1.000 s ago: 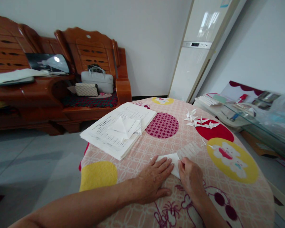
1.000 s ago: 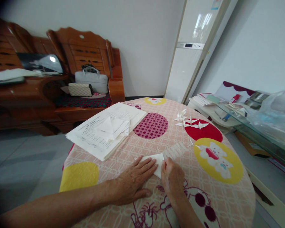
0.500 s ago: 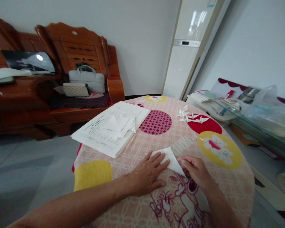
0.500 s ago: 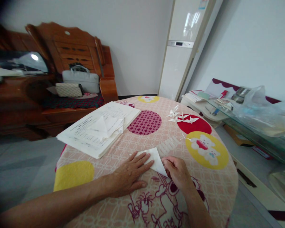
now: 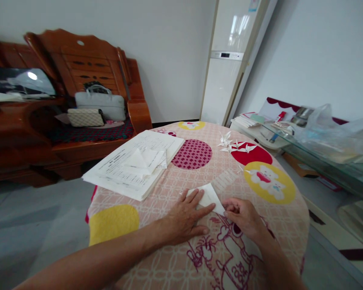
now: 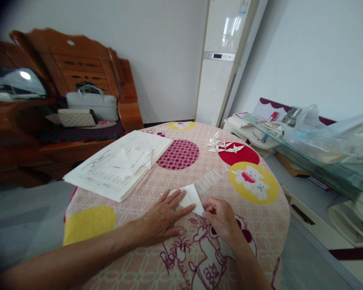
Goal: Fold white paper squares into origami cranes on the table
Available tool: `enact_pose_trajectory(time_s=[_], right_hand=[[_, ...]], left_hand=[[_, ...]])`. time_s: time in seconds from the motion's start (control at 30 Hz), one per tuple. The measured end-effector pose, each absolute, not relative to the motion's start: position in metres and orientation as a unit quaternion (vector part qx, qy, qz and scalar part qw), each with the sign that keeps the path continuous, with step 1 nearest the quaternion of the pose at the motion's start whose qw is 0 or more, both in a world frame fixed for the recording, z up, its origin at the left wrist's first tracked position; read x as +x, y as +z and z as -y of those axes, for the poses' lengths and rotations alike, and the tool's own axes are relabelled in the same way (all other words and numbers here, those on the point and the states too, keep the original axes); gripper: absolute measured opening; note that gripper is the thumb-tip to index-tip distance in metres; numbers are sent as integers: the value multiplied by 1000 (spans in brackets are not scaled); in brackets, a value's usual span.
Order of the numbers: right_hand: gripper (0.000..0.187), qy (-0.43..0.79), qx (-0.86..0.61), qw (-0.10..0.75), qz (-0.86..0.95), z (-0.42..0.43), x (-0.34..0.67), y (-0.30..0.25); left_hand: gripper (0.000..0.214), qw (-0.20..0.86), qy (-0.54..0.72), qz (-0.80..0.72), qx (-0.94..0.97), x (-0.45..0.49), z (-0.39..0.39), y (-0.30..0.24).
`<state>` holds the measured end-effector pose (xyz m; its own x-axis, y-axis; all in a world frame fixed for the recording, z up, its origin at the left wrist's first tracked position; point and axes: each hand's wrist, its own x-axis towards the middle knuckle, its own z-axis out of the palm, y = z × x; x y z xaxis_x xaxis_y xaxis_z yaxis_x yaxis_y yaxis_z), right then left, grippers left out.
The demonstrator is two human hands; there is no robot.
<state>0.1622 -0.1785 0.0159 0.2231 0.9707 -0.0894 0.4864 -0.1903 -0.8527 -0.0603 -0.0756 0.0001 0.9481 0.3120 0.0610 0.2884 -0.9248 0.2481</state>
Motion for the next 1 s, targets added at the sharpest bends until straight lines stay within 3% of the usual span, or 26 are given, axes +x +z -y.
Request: enact_pose_trajectory(time_s=[0.3, 0.53, 1.0], right_hand=[[27, 279, -751, 343, 490, 177, 157, 9], [23, 333, -730, 358, 477, 181, 165, 11], [25, 244, -765, 246, 543, 156, 161, 14]], left_hand=[[78, 124, 27, -176, 976, -54, 79, 2], [77, 111, 26, -179, 977, -54, 80, 0], [80, 98, 22, -192, 976, -53, 84, 4]])
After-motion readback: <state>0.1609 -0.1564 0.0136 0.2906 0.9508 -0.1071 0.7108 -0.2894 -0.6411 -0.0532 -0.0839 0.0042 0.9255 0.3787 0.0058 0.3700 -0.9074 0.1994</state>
